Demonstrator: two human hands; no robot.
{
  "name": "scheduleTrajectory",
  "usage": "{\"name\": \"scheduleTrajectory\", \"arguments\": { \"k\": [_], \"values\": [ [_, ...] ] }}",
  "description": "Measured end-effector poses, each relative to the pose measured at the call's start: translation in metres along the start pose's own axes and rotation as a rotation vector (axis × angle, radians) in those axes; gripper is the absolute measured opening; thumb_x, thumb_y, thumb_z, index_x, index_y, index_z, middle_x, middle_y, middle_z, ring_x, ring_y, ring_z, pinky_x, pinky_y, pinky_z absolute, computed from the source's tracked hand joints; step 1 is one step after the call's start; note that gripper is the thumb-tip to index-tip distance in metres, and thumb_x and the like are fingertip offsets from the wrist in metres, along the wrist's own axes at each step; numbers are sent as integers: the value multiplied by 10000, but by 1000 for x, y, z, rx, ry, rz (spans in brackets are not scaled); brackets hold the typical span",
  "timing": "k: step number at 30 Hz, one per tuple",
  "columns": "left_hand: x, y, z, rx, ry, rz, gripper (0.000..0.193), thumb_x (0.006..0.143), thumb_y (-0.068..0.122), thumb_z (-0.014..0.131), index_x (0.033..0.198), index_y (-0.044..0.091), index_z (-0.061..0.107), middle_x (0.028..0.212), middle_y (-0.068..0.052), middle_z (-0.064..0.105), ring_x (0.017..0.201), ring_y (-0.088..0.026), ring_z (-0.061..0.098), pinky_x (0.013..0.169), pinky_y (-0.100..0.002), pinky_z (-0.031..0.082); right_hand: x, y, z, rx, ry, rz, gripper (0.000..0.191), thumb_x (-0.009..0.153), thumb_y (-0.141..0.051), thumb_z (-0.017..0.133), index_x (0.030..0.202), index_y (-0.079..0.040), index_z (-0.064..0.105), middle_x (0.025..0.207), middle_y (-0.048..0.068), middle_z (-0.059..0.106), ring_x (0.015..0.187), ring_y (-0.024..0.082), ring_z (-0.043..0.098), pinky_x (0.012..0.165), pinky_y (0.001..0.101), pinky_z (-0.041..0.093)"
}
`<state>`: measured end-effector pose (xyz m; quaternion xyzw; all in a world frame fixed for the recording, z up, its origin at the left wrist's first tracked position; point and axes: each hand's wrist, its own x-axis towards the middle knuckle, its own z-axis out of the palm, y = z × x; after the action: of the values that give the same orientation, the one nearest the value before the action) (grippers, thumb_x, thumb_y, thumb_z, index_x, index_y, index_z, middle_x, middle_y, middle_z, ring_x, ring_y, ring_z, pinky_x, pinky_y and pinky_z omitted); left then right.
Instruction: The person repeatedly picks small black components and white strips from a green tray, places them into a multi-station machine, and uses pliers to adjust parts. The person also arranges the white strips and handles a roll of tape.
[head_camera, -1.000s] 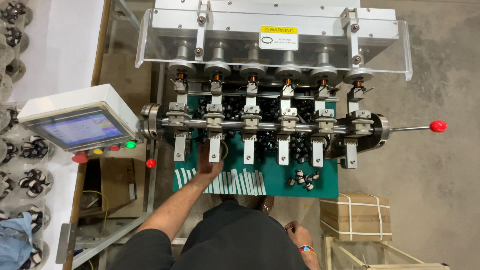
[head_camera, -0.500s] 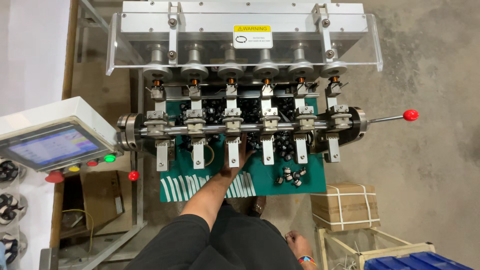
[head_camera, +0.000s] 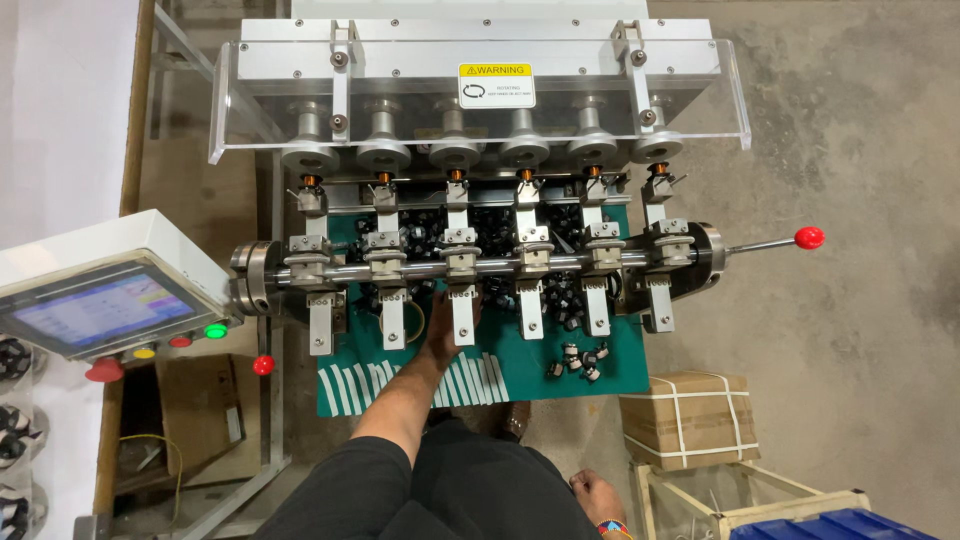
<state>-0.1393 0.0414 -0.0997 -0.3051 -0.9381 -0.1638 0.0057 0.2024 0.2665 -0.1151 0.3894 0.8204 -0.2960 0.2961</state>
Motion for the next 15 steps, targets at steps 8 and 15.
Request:
{"name": "scheduleTrajectory", "arguments": {
  "k": [8, 15],
  "values": [
    [10, -1, -18, -44, 114, 13, 412, 909, 348, 650, 1280, 168, 629, 1229, -114, 675, 1132, -395, 583, 882, -546, 492, -4, -6, 1, -27, 23, 41, 243, 904, -346, 639, 1039, -194, 773, 979, 120, 786, 1001, 310, 740, 894, 419, 561],
    [-7, 1, -20, -732, 110, -139, 328, 974, 218, 597, 1265, 77, 653, 1052, -119, 713, 906, -241, 695, 729, -343, 566, -10, -9, 2, 10, 54, -47, 248, 895, -330, 629, 1021, -178, 779, 980, 119, 799, 992, 318, 750, 889, 418, 570]
  ]
}}
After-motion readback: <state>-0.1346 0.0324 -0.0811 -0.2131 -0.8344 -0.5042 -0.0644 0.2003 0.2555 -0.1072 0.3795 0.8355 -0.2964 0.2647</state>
